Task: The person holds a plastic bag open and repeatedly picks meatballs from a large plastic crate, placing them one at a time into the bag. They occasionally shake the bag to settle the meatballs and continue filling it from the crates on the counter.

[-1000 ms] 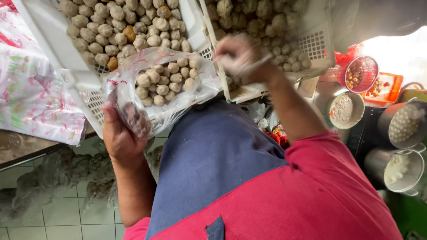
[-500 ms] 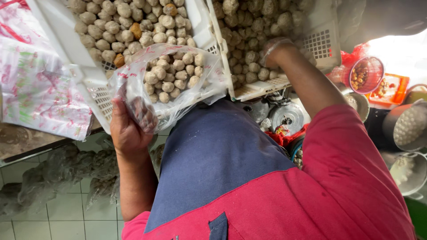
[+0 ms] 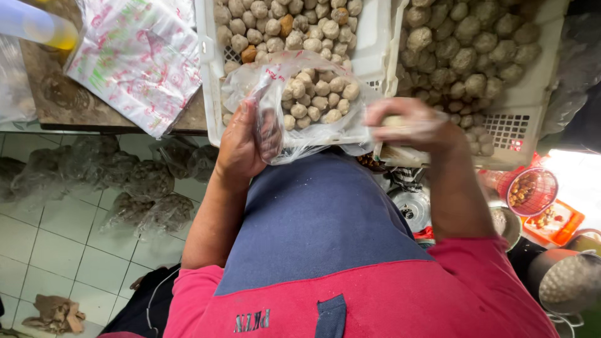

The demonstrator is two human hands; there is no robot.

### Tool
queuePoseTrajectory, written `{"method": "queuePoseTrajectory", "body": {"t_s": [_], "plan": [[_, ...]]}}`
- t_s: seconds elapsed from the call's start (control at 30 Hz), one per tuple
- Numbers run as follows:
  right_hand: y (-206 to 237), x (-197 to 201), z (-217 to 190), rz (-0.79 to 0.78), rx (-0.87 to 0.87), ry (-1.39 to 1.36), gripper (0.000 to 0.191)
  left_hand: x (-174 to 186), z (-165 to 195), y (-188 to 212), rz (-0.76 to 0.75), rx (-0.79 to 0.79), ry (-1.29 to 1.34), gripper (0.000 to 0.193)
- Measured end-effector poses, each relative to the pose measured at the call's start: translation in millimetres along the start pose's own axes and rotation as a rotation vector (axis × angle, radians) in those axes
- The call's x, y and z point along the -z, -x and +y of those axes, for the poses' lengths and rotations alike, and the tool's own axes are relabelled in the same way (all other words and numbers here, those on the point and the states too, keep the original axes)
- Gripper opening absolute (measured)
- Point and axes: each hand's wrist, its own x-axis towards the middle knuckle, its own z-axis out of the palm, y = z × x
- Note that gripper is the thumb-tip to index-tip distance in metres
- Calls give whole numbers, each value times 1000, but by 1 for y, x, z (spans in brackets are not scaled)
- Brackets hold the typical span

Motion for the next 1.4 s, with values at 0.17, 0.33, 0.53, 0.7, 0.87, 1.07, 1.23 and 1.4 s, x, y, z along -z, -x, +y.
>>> {"method": "queuePoseTrajectory", "body": {"t_s": [0.17,0.33,0.53,0.7,0.87,1.07,1.23,1.4], "plan": [[-95,-50,31,460,-162,153,52,-1,-1,-1,24,-9,-24,59],[-10,-2,36,612,-82,409,24,-2,-2,3,46,-18,-45,60],[112,79,43,747,-936,682,36,-4,-9,7,70,-46,-78,66],[97,72,90,330,-1038,1018,49,-6,-8,8,102,-55,-114,70],[101,68,95,231,-1279,1160,25,-7,-9,7,78,-67,-130,65],[120,73,79,512,-905,1120,62,-6,-8,7,121,-65,-106,68],[105,77,97,202,-1241,1208,37,-4,-10,8,134,-72,-101,69],[96,80,104,64,-1250,1327,23,-7,-11,5,105,-77,-88,68]]}}
